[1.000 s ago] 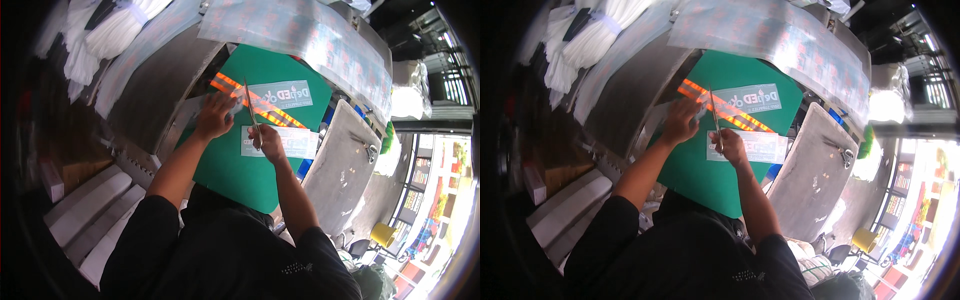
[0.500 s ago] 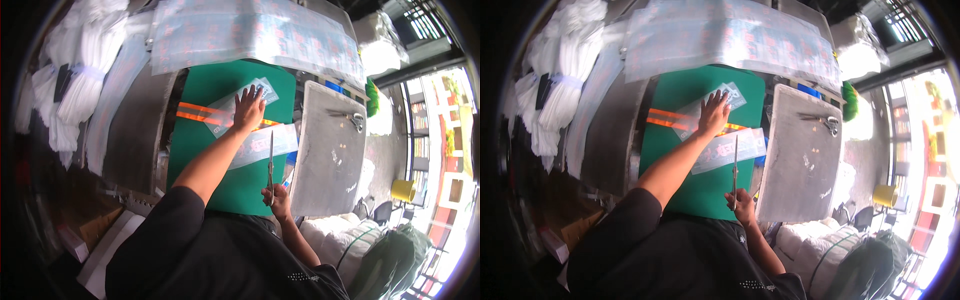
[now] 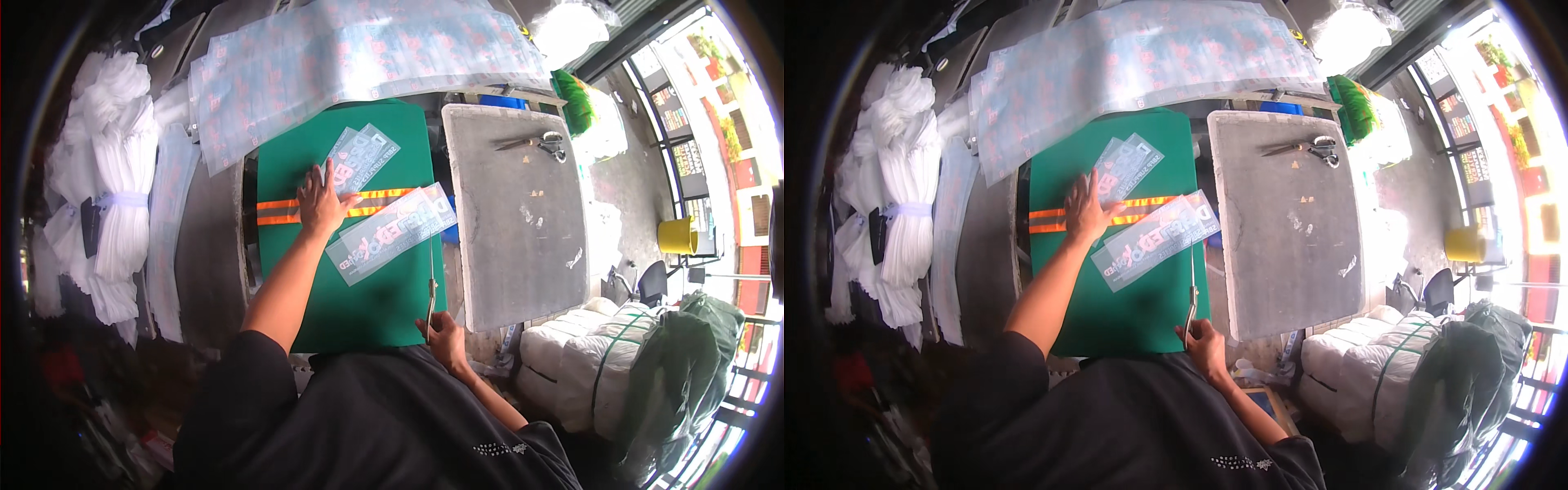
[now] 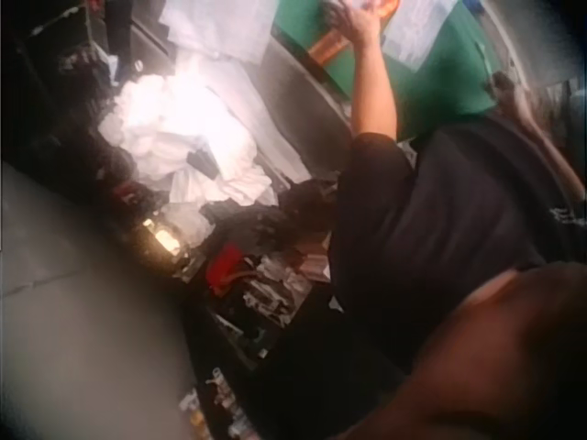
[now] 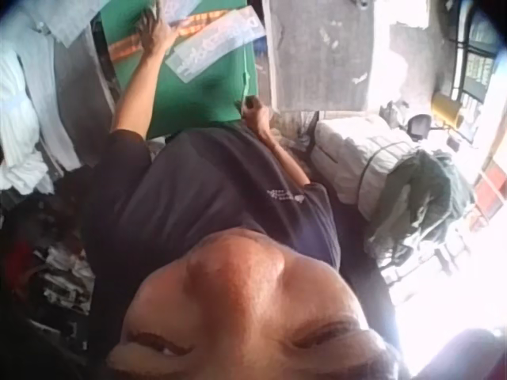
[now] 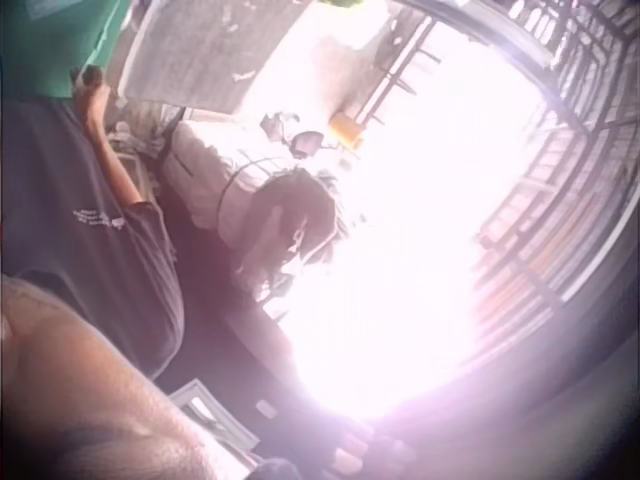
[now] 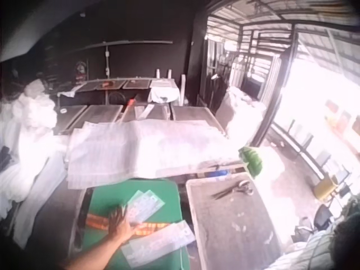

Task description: The person organizes printed plastic sheets, cuts them into smaller segments using scissors, and stacks the cut pieces on the work surface.

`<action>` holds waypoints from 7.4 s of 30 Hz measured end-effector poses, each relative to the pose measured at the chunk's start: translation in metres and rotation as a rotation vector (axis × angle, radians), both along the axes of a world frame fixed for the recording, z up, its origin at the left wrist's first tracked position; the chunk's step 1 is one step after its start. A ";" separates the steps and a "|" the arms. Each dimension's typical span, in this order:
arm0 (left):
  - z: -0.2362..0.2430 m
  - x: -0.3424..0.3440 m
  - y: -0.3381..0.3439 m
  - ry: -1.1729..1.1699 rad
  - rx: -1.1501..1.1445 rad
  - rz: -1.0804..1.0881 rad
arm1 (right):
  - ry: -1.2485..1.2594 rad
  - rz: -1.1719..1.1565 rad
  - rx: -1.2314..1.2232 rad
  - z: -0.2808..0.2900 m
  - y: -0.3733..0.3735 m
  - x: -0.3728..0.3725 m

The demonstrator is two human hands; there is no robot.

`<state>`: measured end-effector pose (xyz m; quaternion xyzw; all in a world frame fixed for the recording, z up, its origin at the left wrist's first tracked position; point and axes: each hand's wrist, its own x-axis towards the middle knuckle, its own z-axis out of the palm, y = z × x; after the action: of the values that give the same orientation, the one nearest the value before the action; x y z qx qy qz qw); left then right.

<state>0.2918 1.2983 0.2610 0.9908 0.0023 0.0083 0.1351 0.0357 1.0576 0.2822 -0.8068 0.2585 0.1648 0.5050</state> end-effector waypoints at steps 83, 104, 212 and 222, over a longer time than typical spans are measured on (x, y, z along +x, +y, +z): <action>0.003 -0.257 0.004 -0.065 -0.353 -0.014 | -0.222 0.356 -0.084 -0.046 -0.018 0.121; 0.007 -0.217 0.053 -0.079 -1.405 0.336 | -0.370 0.522 0.628 -0.041 -0.016 0.118; 0.062 -0.397 0.137 0.040 -0.468 0.174 | -0.563 0.648 0.406 -0.060 0.179 0.137; 0.113 -0.401 0.176 -0.068 -0.431 0.070 | -0.606 1.064 0.048 -0.051 0.193 0.082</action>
<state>-0.1088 1.4745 0.3744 0.9375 0.0341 0.0456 0.3433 0.1175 1.2503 0.2311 -0.8247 -0.3386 0.1635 0.4225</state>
